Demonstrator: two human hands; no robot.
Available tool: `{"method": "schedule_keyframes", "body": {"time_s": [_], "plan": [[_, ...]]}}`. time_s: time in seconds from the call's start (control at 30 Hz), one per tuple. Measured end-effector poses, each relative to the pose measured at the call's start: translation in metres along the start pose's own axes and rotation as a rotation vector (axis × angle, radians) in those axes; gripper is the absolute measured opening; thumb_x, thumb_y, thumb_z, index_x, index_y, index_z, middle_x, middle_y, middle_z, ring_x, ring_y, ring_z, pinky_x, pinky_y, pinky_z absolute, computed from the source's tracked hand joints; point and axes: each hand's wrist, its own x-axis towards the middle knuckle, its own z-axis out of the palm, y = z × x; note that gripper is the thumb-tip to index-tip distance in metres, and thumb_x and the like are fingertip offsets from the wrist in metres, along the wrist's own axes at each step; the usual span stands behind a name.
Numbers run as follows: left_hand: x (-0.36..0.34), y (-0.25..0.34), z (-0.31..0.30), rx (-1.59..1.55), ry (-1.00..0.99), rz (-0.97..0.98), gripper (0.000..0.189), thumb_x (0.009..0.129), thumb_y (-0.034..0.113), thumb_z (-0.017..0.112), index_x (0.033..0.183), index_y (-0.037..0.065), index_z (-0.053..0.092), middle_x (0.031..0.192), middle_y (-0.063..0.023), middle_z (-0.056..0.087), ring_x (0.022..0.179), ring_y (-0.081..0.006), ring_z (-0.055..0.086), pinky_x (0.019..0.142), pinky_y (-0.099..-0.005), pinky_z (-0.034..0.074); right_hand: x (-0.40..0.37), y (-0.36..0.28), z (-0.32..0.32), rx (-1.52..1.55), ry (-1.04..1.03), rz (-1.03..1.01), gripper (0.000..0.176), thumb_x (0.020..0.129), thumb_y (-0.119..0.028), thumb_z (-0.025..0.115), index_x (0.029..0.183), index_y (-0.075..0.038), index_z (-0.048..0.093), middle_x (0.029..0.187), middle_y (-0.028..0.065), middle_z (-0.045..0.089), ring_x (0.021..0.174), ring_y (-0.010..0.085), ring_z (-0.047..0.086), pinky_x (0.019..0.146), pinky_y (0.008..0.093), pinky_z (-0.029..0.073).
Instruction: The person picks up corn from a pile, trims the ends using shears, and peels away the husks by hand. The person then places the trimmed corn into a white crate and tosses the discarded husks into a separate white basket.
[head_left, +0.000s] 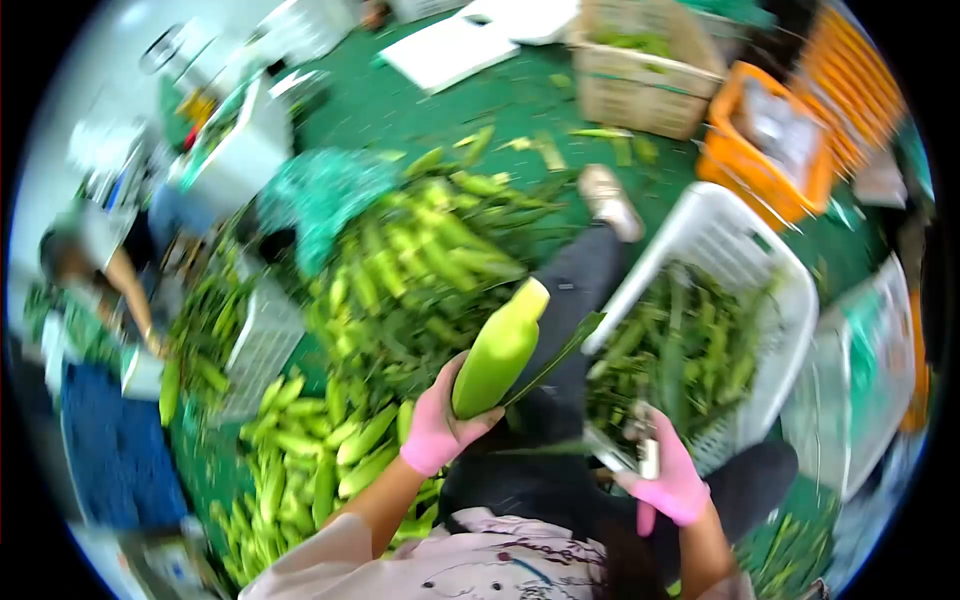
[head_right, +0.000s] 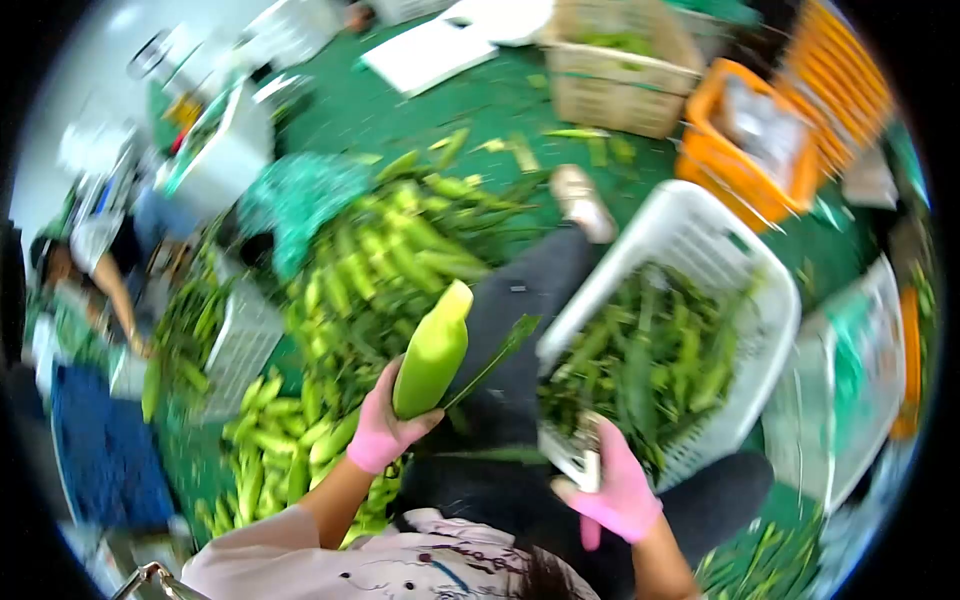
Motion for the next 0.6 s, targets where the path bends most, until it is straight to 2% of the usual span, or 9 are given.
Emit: {"method": "schedule_keyframes", "body": {"time_s": [0.1,0.17,0.3,0.37,0.47,0.5,0.53,0.57,0.6], "plan": [[0.019,0.044,0.038,0.349,-0.107,0.304,0.075,0.074,0.017,0.086,0.138,0.001,0.051,0.118,-0.0173,0.067,0.108,-0.0295,0.068,0.093,-0.0361,0.053,0.002,0.014,-0.026,-0.576,0.133,-0.365,0.098,0.069,-0.029,0.084,0.147,0.003,0.035,0.135,0.023,0.05,0.125,0.0343,0.053,0.105,0.0437,0.043],[0.022,0.067,0.059,0.508,-0.205,0.391,0.072,0.073,0.016,0.085,0.136,0.004,0.054,0.113,-0.0168,0.067,0.101,-0.0334,0.069,0.087,-0.0374,0.055,-0.004,0.018,-0.038,-0.515,0.198,-0.438,0.094,0.07,-0.037,0.083,0.143,0.002,0.038,0.128,0.0245,0.052,0.123,0.0406,0.05,0.107,0.0449,0.041],[0.032,0.082,0.091,0.636,-0.325,0.558,0.071,0.071,0.016,0.085,0.135,0.006,0.056,0.105,-0.0147,0.067,0.09,-0.0372,0.068,0.078,-0.04,0.057,-0.017,0.032,-0.066,-0.46,0.246,-0.288,0.077,0.072,-0.032,0.078,0.133,0.001,0.045,0.116,0.0263,0.059,0.11,0.0422,0.058,0.096,0.0454,0.048],[0.049,0.081,0.096,0.449,-0.564,0.45,0.073,0.074,0.012,0.083,0.139,0.002,0.052,0.12,-0.0158,0.067,0.109,-0.028,0.068,0.093,-0.0349,0.053,-0.028,0.034,-0.07,-0.457,0.27,-0.206,0.063,0.076,-0.027,0.074,0.127,0.001,0.051,0.096,0.0185,0.066,0.087,0.0351,0.068,0.079,0.0411,0.055],[0.064,0.056,0.105,-0.183,-1.009,-0.028,0.084,0.076,0.024,0.086,0.144,-0.004,0.043,0.133,-0.0138,0.061,0.122,-0.0237,0.059,0.105,-0.0344,0.045,-0.045,0.056,-0.077,0.487,-0.193,-0.183,0.044,0.089,-0.021,0.067,0.124,0.0,0.053,0.088,0.01,0.066,0.078,0.017,0.068,0.068,0.0312,0.057],[0.062,0.047,0.107,-0.376,-1.116,-0.162,0.089,0.076,0.025,0.087,0.145,-0.006,0.041,0.136,-0.0131,0.058,0.127,-0.0218,0.055,0.109,-0.0349,0.041,-0.047,0.063,-0.068,0.709,-0.258,-0.265,0.047,0.089,-0.023,0.069,0.125,0.002,0.052,0.087,0.011,0.064,0.078,0.0203,0.067,0.071,0.035,0.058],[0.05,0.043,0.119,-0.536,-1.046,-0.19,0.095,0.074,0.038,0.087,0.146,-0.004,0.041,0.141,-0.0123,0.054,0.129,-0.0244,0.054,0.112,-0.0357,0.038,-0.046,0.066,-0.055,0.9,-0.225,-0.379,0.049,0.089,-0.024,0.07,0.126,0.002,0.051,0.086,0.0107,0.063,0.079,0.021,0.066,0.073,0.037,0.058],[0.047,0.032,0.127,-0.578,-0.933,-0.065,0.097,0.079,0.052,0.079,0.148,-0.002,0.039,0.138,-0.0125,0.055,0.112,-0.0237,0.063,0.099,-0.0352,0.05,-0.044,0.064,-0.045,1.089,-0.191,-0.49,0.051,0.089,-0.024,0.07,0.127,0.003,0.05,0.086,0.0104,0.062,0.079,0.0217,0.066,0.074,0.039,0.058],[0.04,0.055,0.134,-0.731,-0.795,-0.201,0.094,0.08,0.057,0.074,0.146,-0.001,0.042,0.128,-0.0116,0.059,0.099,-0.0227,0.065,0.087,-0.0348,0.053,-0.045,0.06,-0.042,1.262,-0.079,-0.54,0.053,0.088,-0.024,0.071,0.128,0.002,0.049,0.087,0.0087,0.06,0.083,0.0236,0.063,0.08,0.0424,0.056]]}}
